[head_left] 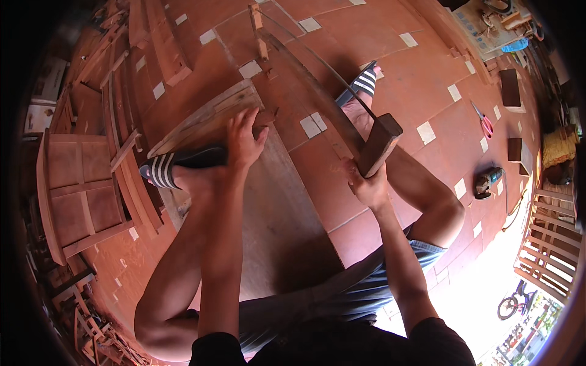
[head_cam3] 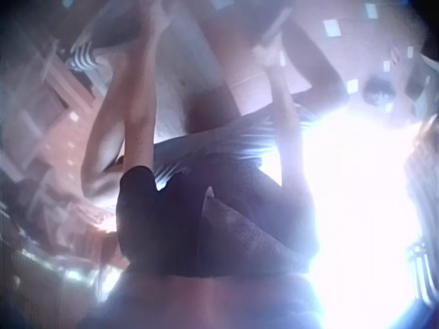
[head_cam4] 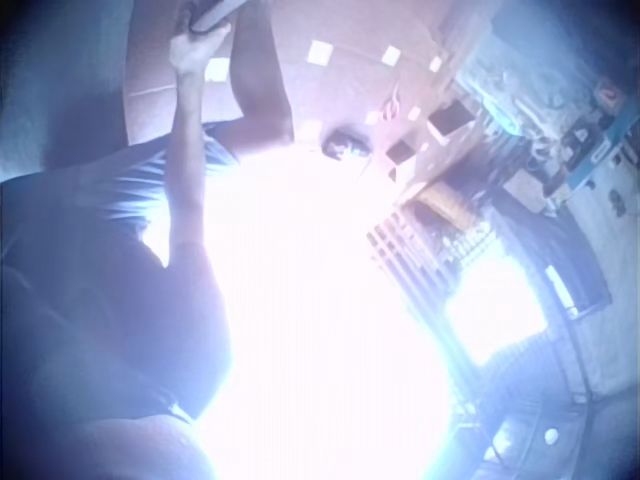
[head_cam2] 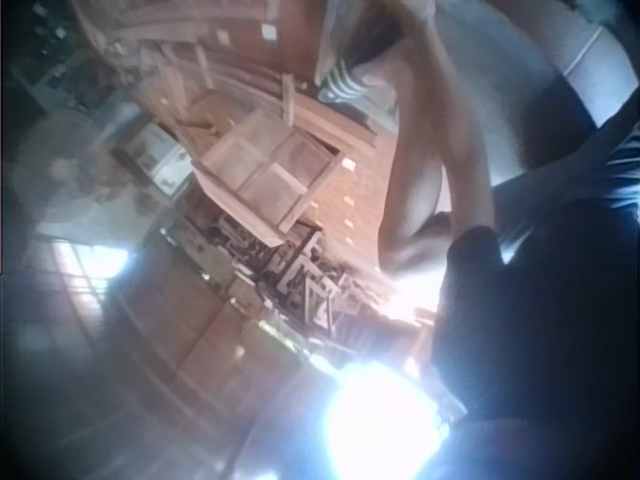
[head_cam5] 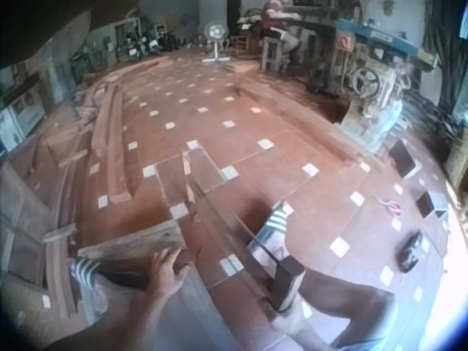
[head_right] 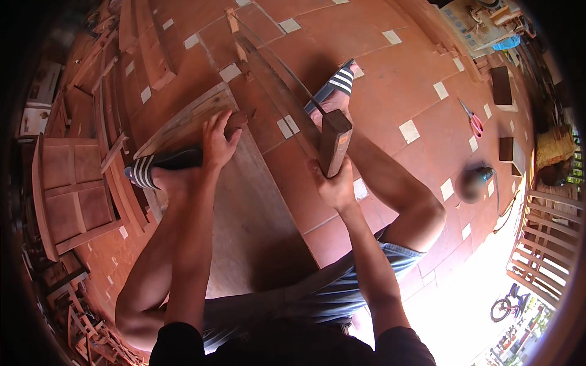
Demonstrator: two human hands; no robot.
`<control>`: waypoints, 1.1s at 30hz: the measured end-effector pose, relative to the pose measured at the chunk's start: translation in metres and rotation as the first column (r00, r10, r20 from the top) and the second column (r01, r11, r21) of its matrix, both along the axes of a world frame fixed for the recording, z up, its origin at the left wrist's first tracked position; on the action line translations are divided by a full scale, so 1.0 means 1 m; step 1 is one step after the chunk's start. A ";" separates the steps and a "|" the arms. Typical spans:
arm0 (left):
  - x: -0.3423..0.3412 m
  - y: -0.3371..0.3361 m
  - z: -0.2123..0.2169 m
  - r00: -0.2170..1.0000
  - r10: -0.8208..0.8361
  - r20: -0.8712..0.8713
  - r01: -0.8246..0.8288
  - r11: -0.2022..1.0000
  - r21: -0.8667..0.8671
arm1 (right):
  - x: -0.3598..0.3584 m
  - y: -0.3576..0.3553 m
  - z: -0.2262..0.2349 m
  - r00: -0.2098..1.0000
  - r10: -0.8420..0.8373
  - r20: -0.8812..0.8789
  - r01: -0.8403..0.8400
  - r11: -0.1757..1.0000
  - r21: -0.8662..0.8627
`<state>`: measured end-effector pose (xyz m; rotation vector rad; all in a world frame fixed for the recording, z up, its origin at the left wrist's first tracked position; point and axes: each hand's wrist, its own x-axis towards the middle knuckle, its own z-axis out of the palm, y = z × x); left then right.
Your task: The person sits on the floor and uses a hand saw to cut a long wooden plank. They hold the wood steady with one hand and saw with the other, then reposition the wood to continue cutting.
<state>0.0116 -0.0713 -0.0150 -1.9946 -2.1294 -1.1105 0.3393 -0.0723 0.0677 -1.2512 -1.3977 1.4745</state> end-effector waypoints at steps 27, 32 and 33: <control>-0.025 0.066 0.032 0.957 0.234 -0.174 -0.291 0.803 -0.520 | 0.006 0.003 -0.007 0.981 -0.054 0.188 0.035 0.994 0.102; -0.015 0.066 0.022 0.933 0.216 -0.288 -0.333 0.821 -0.464 | 0.000 0.003 0.002 0.979 0.008 0.205 -0.037 0.990 0.137; -0.009 0.065 0.019 0.924 0.228 -0.306 -0.346 0.840 -0.418 | 0.001 0.002 -0.001 0.977 0.015 0.214 -0.044 0.990 0.132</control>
